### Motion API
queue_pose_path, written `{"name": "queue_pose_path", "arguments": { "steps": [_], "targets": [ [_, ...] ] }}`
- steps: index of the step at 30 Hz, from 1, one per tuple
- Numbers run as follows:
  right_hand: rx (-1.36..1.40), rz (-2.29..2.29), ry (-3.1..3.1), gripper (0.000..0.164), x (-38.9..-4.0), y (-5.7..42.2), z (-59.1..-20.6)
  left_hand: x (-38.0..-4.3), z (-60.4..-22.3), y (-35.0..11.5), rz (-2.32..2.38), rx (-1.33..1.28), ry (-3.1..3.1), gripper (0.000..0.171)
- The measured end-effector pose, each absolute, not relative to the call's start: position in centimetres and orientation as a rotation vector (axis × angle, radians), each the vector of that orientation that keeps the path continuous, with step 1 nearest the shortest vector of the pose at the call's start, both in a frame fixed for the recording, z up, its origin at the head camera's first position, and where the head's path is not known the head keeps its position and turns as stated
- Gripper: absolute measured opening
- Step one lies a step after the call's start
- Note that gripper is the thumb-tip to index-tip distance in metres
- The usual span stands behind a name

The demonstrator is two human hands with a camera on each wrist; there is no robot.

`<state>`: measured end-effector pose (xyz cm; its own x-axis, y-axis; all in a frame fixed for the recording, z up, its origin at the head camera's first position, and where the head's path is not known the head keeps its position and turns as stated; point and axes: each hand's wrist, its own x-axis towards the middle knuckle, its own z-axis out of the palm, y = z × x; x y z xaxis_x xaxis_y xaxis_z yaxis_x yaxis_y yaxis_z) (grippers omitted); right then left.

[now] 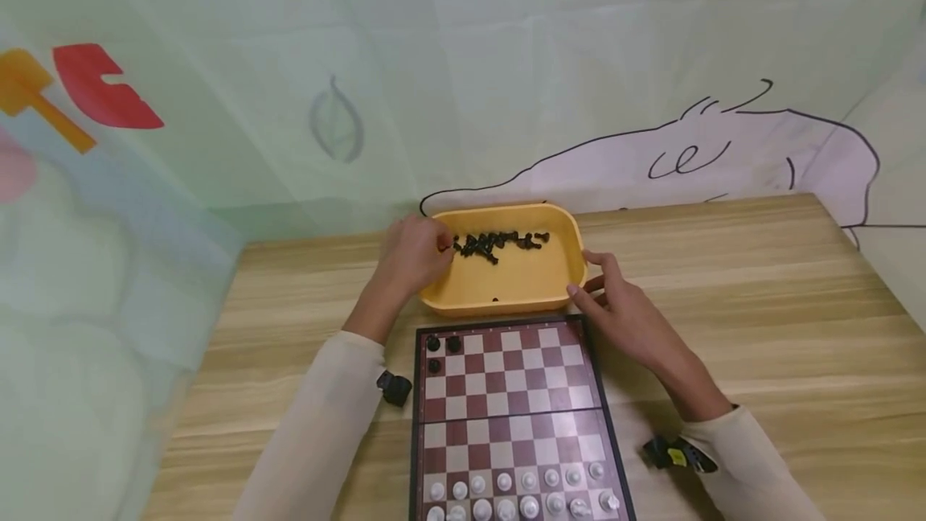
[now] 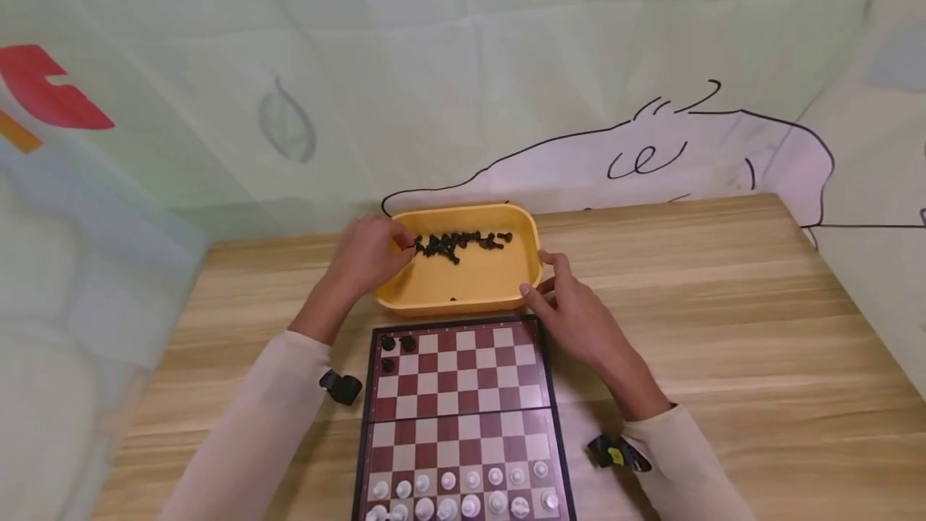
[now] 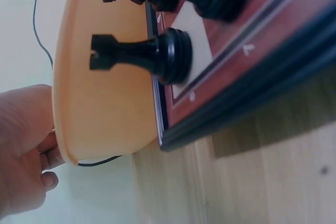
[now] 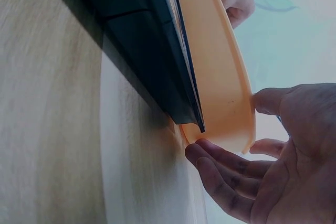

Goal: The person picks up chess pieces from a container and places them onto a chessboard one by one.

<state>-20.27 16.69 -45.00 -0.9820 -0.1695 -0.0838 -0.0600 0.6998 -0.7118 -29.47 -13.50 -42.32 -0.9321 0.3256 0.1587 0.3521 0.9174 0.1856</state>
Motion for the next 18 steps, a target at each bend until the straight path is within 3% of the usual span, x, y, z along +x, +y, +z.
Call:
{"name": "queue_pose_path", "arguments": {
  "steps": [10,18],
  "targets": [
    [-0.188,-1.153,2.772,0.067,-20.4,16.8,-44.9,-30.2,-42.4,-12.5,-0.222,-0.489,-3.040,0.041],
    [-0.178,-1.154,2.763,0.066,-20.2,16.6,-44.8,-30.1,-42.9,-11.9,-0.110,-0.435,-3.054,0.039]
  ]
}}
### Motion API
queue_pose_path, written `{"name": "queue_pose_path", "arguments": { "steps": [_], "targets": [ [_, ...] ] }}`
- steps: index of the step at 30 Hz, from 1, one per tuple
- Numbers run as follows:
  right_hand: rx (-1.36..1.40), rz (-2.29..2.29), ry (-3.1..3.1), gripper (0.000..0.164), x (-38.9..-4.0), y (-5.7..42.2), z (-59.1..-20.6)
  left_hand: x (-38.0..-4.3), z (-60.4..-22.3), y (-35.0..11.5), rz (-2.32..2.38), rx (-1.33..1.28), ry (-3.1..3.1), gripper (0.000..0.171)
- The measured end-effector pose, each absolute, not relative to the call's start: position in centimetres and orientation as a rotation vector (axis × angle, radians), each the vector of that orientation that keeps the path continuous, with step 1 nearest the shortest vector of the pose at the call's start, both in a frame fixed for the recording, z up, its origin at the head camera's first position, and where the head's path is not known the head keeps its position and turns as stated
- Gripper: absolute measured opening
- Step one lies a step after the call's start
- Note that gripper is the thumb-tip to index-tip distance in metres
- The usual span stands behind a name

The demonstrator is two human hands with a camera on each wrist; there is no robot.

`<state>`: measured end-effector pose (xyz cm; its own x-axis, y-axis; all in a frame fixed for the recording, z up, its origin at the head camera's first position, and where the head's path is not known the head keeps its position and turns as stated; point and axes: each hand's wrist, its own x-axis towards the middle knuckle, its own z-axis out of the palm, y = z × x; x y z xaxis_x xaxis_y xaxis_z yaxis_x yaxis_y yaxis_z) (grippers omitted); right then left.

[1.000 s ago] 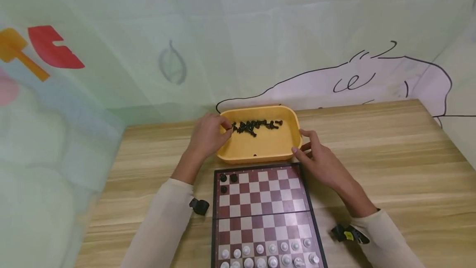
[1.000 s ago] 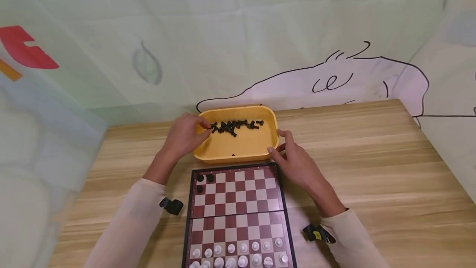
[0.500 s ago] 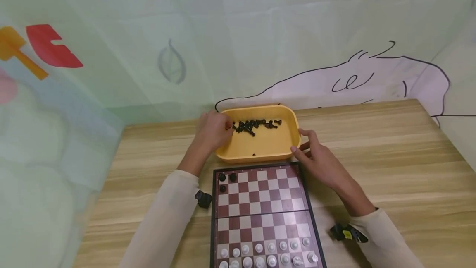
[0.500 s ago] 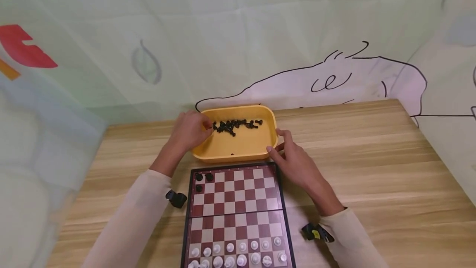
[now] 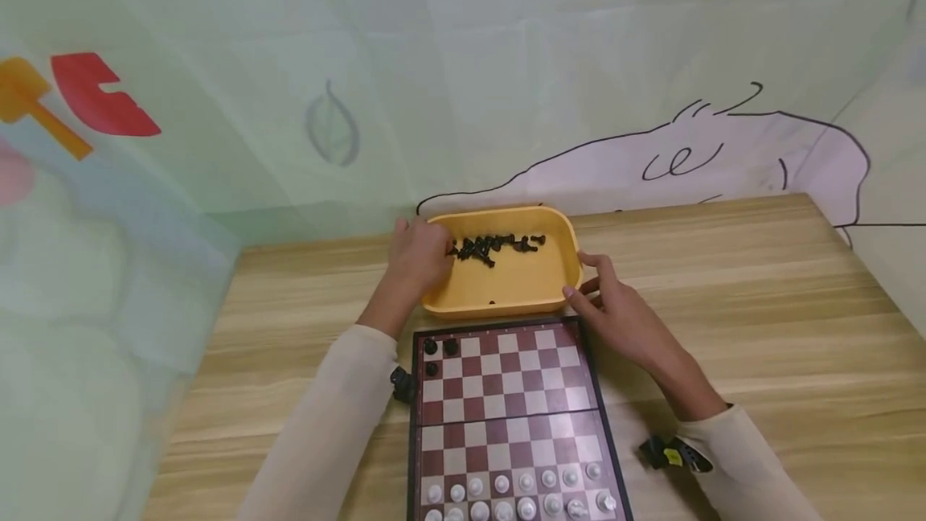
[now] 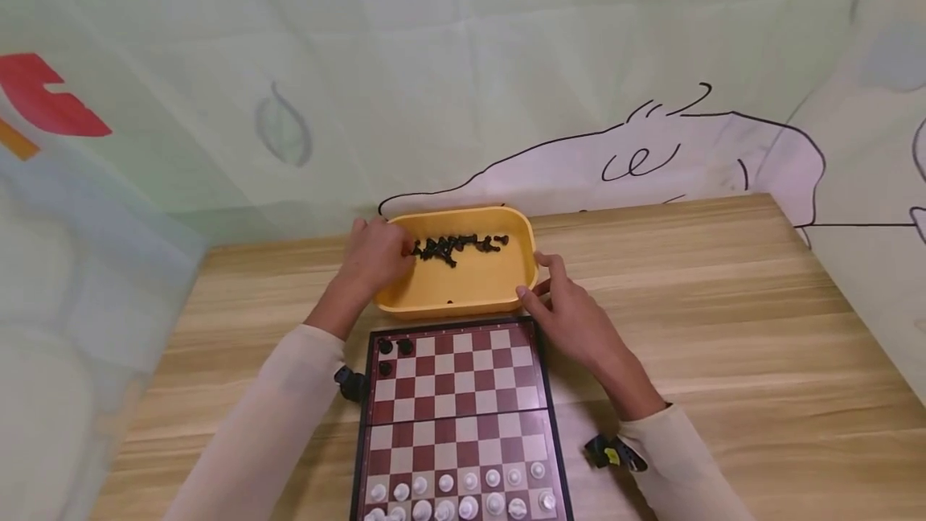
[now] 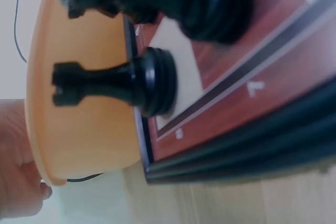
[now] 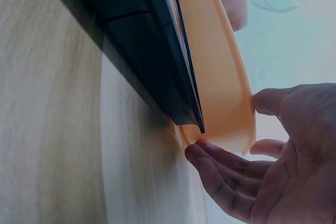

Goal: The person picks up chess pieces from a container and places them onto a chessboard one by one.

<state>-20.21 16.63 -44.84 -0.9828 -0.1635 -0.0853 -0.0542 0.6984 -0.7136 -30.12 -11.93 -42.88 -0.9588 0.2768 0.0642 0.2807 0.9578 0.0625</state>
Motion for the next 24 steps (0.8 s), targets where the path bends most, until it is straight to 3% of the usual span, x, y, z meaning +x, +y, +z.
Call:
{"name": "queue_pose_path", "arguments": {
  "steps": [6,16,24],
  "targets": [
    [-0.167,-1.144,2.761,0.072,-20.11,16.65,-44.85,-30.04,-43.27,-11.53,-0.043,-0.420,-3.039,0.034],
    [-0.172,-1.161,2.761,0.066,-19.97,16.61,-44.93,-29.97,-43.55,-11.30,0.014,-0.421,-3.013,0.025],
    [-0.164,-1.152,2.770,0.065,-20.02,16.58,-44.83,-29.87,-43.45,-11.18,0.016,-0.419,-3.016,0.028]
  ]
}}
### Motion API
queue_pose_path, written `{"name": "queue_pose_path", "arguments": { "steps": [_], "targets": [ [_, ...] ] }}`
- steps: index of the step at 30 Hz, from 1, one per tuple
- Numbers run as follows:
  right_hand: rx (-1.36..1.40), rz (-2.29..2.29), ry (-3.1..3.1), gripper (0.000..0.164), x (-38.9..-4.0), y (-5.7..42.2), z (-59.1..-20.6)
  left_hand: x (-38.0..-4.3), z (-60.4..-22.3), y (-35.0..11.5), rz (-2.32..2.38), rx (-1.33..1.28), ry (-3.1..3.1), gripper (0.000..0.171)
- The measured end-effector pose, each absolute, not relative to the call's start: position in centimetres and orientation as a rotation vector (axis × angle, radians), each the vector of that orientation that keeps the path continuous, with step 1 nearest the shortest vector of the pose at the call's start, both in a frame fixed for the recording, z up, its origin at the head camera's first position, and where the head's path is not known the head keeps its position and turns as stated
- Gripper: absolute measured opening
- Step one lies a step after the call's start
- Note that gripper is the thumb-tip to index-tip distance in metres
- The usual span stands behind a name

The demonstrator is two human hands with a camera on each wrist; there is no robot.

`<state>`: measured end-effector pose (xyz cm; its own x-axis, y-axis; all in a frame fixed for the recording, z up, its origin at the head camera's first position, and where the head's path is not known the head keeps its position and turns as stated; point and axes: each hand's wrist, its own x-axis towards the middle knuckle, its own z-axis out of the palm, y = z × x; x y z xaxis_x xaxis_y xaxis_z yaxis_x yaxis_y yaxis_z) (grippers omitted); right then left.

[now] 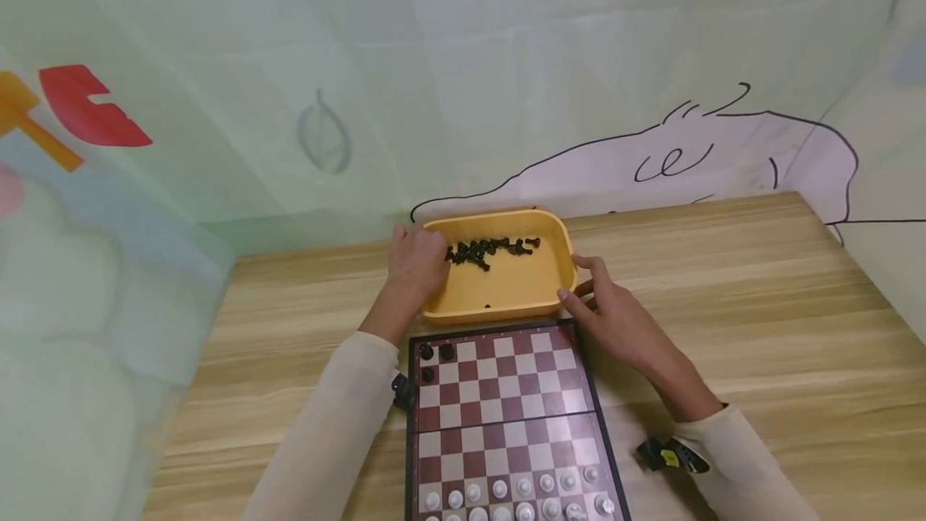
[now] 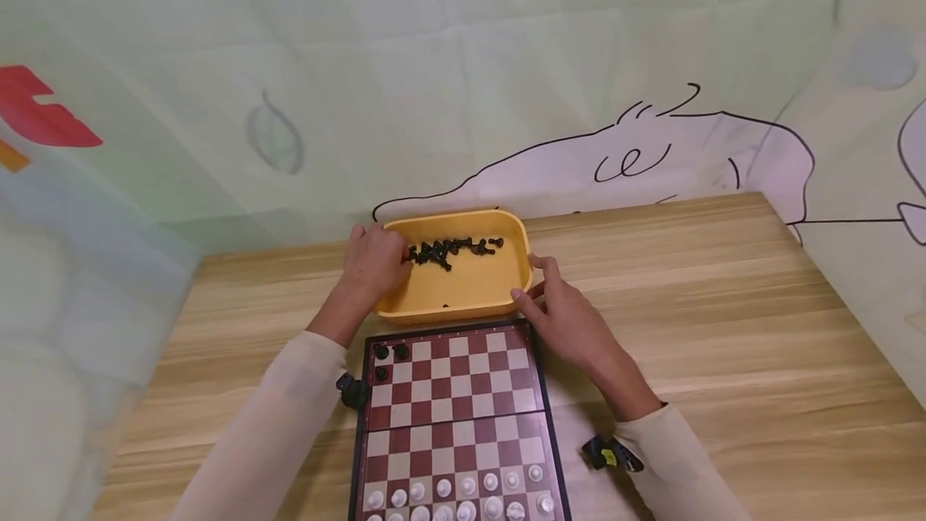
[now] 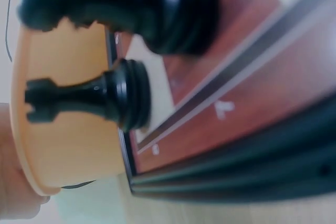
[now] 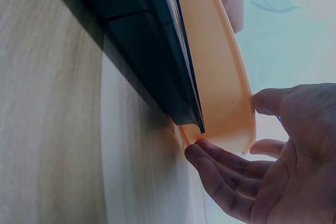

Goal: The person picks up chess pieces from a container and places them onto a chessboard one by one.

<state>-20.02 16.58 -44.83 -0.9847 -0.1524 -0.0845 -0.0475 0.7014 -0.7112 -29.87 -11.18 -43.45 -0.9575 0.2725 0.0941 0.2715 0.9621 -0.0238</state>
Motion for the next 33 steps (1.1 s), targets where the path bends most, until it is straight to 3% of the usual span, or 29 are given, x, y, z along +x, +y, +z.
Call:
{"name": "queue_pose_path", "arguments": {
  "steps": [33],
  "targets": [
    [-0.207,-1.165,2.786,0.066,-20.4,17.1,-45.1,-29.4,-41.3,-10.7,-0.045,-0.510,-2.966,0.034]
  ]
}}
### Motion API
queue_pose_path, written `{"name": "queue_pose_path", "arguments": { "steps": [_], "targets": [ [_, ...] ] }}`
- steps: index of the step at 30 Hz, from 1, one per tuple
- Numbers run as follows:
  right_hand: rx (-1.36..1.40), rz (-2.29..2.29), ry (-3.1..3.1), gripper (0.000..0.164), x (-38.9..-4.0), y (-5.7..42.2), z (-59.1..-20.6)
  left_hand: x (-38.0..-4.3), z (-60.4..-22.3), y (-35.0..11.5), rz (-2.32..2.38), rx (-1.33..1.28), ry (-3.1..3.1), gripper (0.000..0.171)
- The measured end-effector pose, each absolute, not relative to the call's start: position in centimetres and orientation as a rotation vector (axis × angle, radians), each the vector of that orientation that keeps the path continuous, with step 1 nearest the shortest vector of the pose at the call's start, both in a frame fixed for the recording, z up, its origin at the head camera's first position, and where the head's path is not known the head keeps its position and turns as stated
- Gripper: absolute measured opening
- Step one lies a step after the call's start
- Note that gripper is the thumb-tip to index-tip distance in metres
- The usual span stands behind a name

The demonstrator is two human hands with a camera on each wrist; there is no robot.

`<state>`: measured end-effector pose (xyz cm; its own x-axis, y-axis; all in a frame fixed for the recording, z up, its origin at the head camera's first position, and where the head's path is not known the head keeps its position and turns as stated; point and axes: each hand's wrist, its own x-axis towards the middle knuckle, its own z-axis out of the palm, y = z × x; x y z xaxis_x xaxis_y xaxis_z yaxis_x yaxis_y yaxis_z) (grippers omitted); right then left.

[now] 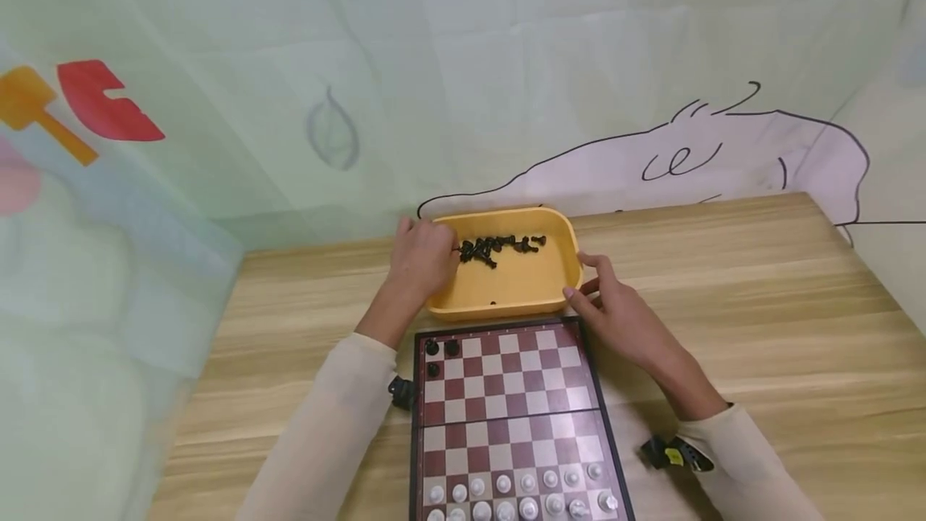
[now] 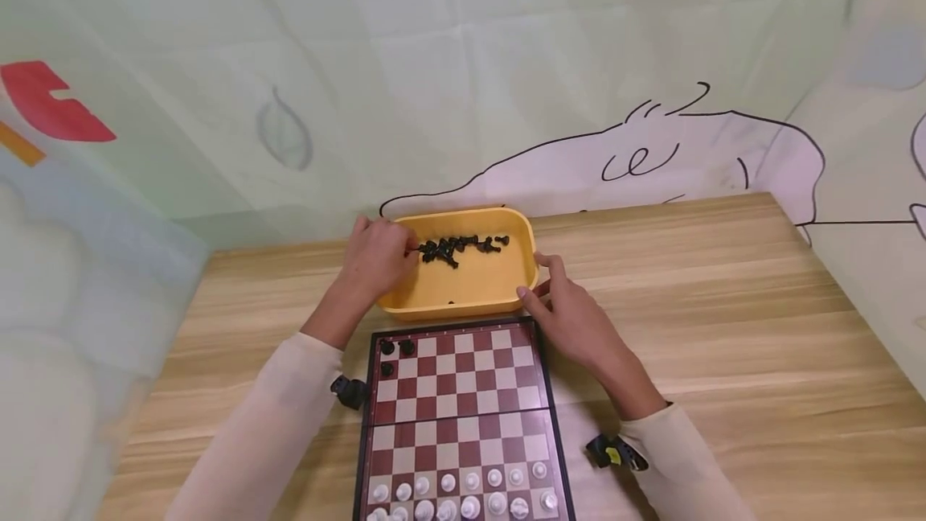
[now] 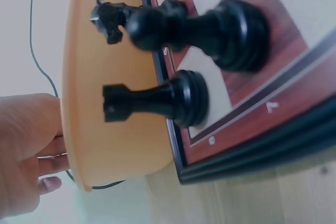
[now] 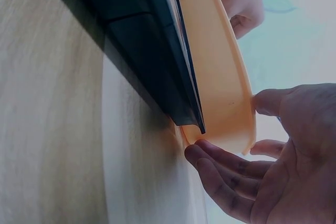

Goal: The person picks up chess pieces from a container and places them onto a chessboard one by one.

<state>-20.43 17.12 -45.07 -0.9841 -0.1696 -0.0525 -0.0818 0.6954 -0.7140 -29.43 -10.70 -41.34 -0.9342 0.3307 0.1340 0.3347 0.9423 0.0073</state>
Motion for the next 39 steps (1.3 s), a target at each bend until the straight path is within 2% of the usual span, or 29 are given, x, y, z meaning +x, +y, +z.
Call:
{"name": "queue_pose_path", "arguments": {
  "steps": [5,11,25,39],
  "targets": [
    [-0.206,-1.152,2.779,0.068,-20.5,17.0,-44.9,-29.4,-41.0,-10.8,-0.091,-0.535,-2.945,0.028],
    [-0.200,-1.165,2.775,0.065,-20.6,17.0,-44.7,-29.2,-40.4,-10.8,-0.165,-0.561,-2.907,0.012],
    [-0.187,-1.150,2.779,0.069,-20.5,16.9,-45.0,-28.2,-39.7,-11.0,-0.273,-0.585,-2.828,0.011],
    [-0.170,-1.151,2.777,0.066,-20.4,16.9,-44.9,-27.5,-39.4,-11.3,-0.308,-0.607,-2.756,0.013]
  ]
}}
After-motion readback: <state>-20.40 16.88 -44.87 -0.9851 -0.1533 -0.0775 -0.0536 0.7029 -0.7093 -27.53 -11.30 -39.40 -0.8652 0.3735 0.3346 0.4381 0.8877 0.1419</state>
